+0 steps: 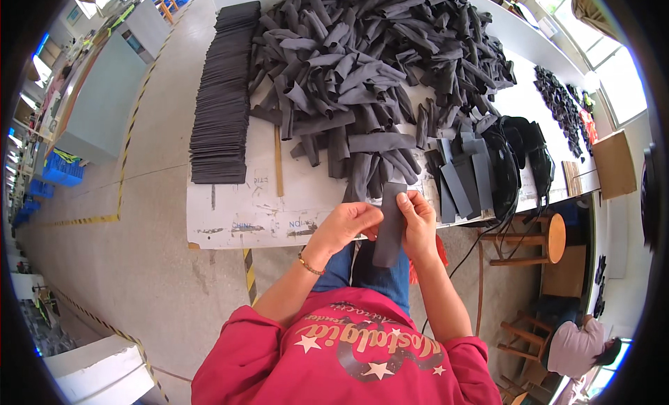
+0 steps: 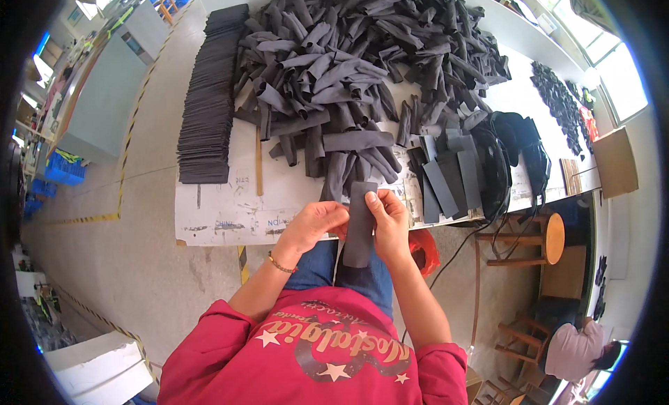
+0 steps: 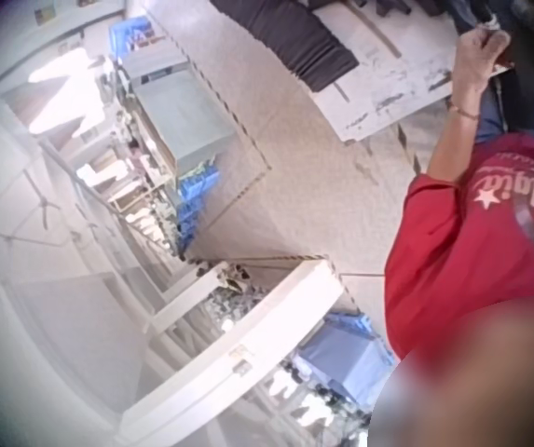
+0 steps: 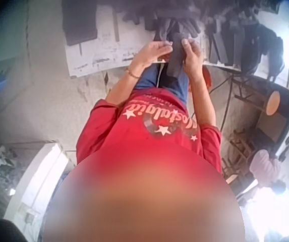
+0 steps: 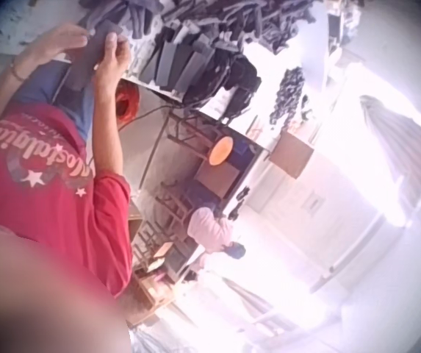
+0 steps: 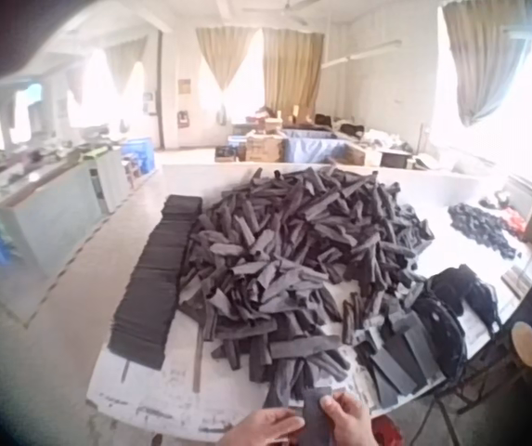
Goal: Organizing and stacking grey foam strips on a workbench in a workshop.
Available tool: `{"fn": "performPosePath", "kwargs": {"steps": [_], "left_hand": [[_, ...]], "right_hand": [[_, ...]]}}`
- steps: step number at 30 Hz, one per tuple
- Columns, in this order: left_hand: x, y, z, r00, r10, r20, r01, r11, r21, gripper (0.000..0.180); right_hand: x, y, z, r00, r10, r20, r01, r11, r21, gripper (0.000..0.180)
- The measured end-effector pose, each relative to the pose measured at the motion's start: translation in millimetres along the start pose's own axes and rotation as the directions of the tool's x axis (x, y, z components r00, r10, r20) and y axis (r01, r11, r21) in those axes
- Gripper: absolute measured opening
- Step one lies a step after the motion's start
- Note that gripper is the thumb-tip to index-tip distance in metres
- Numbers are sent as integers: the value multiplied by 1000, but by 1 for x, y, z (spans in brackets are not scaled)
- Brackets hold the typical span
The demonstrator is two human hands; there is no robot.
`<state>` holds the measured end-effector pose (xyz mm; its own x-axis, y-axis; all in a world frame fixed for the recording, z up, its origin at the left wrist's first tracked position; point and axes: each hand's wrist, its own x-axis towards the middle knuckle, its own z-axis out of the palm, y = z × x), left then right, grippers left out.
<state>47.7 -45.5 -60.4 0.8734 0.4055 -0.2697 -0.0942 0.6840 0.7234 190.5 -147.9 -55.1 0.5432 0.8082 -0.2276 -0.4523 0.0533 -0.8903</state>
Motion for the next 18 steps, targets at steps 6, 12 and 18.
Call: {"fn": "performPosePath", "kwargs": {"steps": [6,12,18], "left_hand": [[-1,-4,-14,997,17,72,-37,959,282,22],[-17,-18,-30,974,-143,173,-45,632,773,23],[-27,-30,-37,993,-88,77,27,810,586,27]], "right_hand": [[-2,-2,4,999,-25,-40,23,998,-61,12],[-21,-26,-41,949,253,188,-101,809,-580,13],[-34,-7,-94,994,88,-64,-108,786,-609,11]]}}
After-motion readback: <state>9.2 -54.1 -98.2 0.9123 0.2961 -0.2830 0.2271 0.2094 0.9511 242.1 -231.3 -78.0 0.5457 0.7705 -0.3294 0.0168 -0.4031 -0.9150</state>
